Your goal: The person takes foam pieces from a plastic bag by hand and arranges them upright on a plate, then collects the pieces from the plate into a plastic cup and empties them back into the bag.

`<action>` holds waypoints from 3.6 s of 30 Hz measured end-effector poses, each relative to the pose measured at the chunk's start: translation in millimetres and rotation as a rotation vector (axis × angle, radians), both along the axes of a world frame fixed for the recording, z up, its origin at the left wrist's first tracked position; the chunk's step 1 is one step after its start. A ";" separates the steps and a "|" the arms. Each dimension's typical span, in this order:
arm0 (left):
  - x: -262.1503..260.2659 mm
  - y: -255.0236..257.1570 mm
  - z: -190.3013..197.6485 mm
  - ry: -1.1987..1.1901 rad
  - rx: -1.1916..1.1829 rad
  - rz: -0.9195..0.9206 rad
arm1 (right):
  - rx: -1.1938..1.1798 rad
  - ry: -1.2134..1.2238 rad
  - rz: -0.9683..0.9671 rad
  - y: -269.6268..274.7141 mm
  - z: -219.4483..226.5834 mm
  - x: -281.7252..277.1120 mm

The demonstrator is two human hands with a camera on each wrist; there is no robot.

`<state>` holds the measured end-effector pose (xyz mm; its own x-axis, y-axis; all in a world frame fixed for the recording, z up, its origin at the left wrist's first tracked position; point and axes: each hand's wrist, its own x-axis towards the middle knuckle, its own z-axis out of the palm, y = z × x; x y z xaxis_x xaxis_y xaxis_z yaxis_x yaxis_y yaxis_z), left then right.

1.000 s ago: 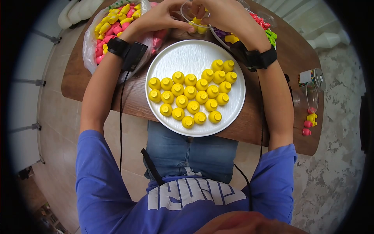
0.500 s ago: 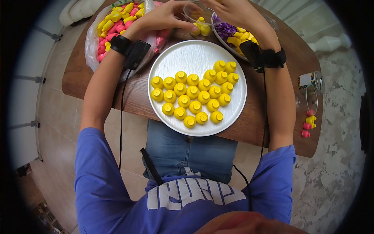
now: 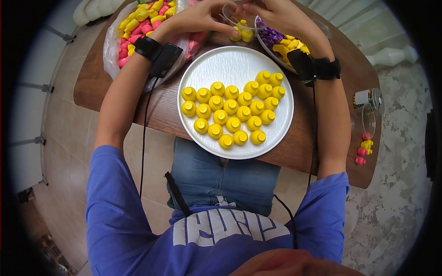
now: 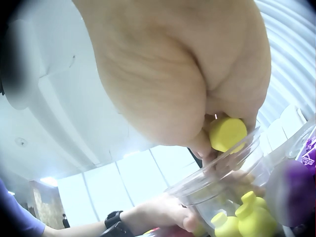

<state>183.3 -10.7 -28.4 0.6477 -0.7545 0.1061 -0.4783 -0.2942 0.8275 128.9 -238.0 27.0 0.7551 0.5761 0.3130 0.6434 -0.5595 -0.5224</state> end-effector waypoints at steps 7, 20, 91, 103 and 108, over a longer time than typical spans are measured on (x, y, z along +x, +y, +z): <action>-1.0 -0.3 1.1 0.048 0.008 0.008 | -0.020 -0.026 0.015 1.7 5.1 -1.1; -4.0 -1.8 4.1 0.081 -0.049 -0.072 | 0.026 0.060 -0.018 5.9 -1.5 -2.0; -0.3 -1.8 0.6 0.033 -0.036 -0.063 | -0.350 0.149 0.436 46.9 10.4 -56.1; -5.7 4.0 12.3 0.017 -0.095 -0.161 | -0.128 0.016 0.349 28.8 60.4 -59.6; -9.1 0.5 8.6 0.037 -0.016 -0.061 | 0.027 -0.086 -0.022 8.3 53.5 -37.2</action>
<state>174.2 -10.2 -19.9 0.6044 -0.7910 0.0952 -0.4637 -0.2520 0.8494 91.8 -229.7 80.5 0.7372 0.5501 0.3923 0.6741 -0.5605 -0.4810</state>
